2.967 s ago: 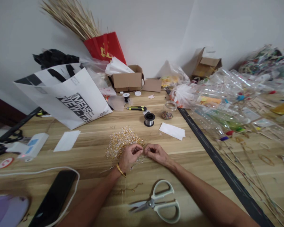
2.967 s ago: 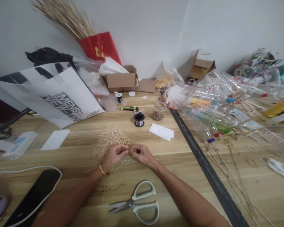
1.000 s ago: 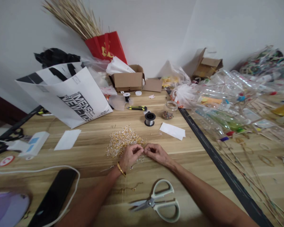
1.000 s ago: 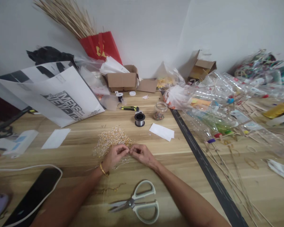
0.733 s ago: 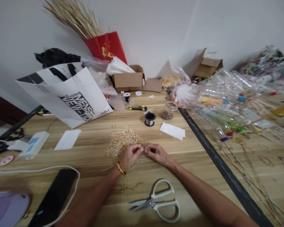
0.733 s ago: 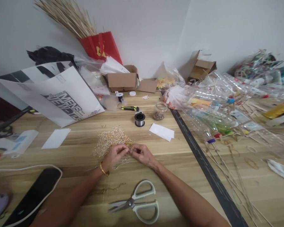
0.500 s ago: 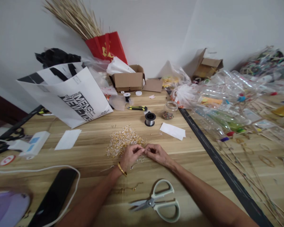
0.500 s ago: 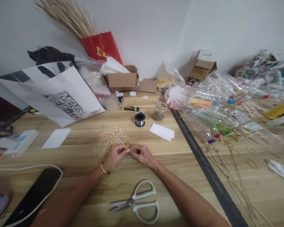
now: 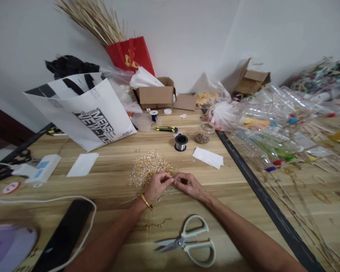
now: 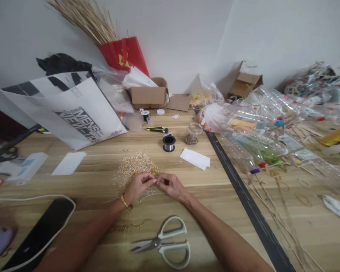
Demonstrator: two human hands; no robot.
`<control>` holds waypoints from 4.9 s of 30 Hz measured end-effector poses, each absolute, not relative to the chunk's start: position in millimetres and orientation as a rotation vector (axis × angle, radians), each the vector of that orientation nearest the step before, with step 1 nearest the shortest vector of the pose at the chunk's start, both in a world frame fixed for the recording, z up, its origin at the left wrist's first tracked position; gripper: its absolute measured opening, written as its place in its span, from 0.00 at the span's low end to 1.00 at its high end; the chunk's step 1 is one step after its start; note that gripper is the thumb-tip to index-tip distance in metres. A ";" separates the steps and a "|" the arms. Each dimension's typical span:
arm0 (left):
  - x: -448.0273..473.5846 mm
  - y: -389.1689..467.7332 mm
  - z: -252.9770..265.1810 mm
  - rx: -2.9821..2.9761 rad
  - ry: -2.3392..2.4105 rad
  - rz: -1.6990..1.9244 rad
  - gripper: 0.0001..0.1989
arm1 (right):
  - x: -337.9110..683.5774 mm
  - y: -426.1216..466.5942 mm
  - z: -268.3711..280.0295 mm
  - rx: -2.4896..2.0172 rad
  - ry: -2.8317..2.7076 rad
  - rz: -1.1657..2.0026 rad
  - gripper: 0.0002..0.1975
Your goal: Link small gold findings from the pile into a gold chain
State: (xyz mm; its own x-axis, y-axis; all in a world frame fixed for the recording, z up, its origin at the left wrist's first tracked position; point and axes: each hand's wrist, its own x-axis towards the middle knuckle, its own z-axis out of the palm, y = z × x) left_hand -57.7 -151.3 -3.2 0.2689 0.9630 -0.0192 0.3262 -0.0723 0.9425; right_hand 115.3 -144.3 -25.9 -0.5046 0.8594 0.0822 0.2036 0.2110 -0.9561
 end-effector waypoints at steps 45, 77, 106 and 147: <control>-65.5 -144.5 -17.4 1.252 1.098 0.976 0.05 | 115.6 -145.9 -23.3 -1.011 -1.882 1.295 0.08; -63.5 -145.3 -18.9 1.170 0.982 0.932 0.12 | 118.1 -146.1 -33.1 -1.024 -1.732 1.347 0.09; -59.6 -149.8 -26.3 1.368 1.040 0.771 0.10 | 113.3 -153.9 -24.6 -0.901 -1.910 0.843 0.06; -60.5 -147.3 -16.3 1.163 1.004 0.916 0.14 | 112.9 -151.7 -28.9 -0.838 -2.029 0.661 0.05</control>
State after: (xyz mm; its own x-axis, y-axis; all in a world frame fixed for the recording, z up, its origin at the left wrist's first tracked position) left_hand -60.5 -147.3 -16.3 0.2980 0.9438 -0.1431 -0.0561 0.1669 0.9844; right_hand 112.9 -151.7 -28.9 -0.4384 0.7538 0.4895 0.3211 0.6400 -0.6980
